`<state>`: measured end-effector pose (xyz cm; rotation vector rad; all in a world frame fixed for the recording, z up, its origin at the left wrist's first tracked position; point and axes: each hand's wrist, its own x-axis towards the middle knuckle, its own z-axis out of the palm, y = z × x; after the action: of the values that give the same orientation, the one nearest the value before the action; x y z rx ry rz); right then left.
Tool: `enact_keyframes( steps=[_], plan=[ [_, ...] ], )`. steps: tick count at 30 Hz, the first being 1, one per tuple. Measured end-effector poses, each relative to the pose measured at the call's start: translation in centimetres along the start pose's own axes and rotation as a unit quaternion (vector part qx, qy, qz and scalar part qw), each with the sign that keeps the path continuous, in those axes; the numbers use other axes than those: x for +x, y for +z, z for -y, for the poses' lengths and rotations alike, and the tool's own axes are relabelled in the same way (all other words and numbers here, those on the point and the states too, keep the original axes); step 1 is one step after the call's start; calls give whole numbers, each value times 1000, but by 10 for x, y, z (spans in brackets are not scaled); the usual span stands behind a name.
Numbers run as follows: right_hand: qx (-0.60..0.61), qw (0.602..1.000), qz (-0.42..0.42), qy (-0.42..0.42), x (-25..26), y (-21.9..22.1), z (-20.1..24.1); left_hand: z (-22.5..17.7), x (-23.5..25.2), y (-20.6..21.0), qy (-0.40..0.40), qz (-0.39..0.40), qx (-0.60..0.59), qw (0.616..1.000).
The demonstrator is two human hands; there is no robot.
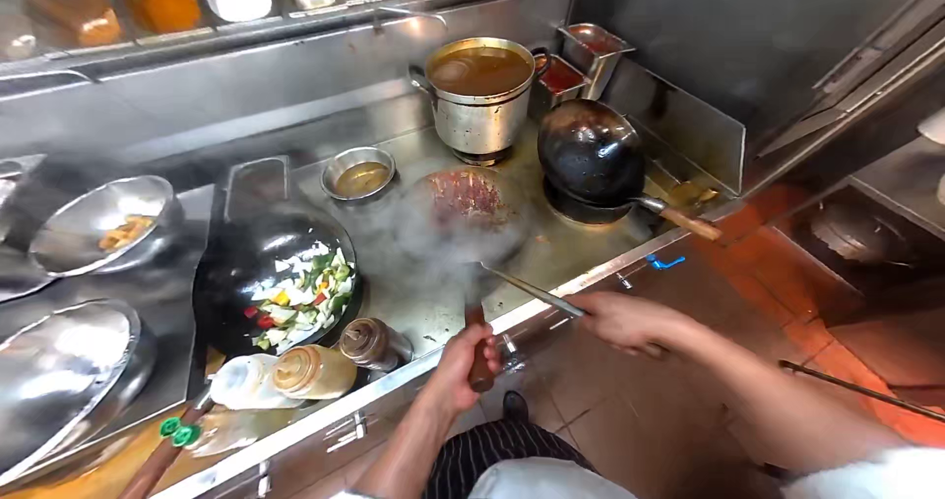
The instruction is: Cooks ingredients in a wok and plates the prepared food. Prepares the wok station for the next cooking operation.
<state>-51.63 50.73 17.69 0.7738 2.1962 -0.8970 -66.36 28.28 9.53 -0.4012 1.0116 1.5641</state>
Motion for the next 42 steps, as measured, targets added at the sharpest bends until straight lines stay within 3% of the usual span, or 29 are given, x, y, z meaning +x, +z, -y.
enact_keyframes(
  steps=[3, 6, 11, 15, 19, 22, 24, 26, 30, 33, 35, 38, 42],
  plan=[
    [-71, 989, -130, -13, 45, 31, 31, 20, -48, -29, -2, 10, 47, 999],
    [-79, 982, -173, 5, 35, 45, 59, 26, -97, -54, -25, 29, 57, 998],
    [-83, 987, -135, 28, 10, 49, 81, -12, -76, -39, -12, 49, 62, 997],
    [-33, 984, -170, 49, 5, 53, 95, -18, -71, -32, 2, 73, 68, 995],
    [50, 963, -262, 38, -53, 63, 85, -25, -94, -26, 22, 107, 136, 985],
    [173, 917, -355, 56, -107, 91, 61, -12, -116, -14, 71, 143, 242, 957],
    [288, 869, -396, 68, -119, 121, 47, 14, -116, -13, 106, 160, 320, 928],
    [452, 795, -403, 32, -118, 151, 47, 48, -103, -15, 125, 172, 366, 906],
    [769, 551, -306, -106, -127, 180, 69, 87, -95, -1, 86, 218, 409, 882],
    [903, 342, -212, -152, -139, 202, 58, 112, -98, 1, 3, 233, 414, 880],
    [938, 251, -189, -147, -147, 225, 39, 133, -96, -10, -48, 227, 418, 878],
    [955, 185, -192, -132, -158, 272, 6, 166, -100, -30, -103, 220, 446, 861],
    [958, 143, -205, -138, -188, 335, -35, 206, -111, -46, -157, 243, 483, 827]
  ],
)
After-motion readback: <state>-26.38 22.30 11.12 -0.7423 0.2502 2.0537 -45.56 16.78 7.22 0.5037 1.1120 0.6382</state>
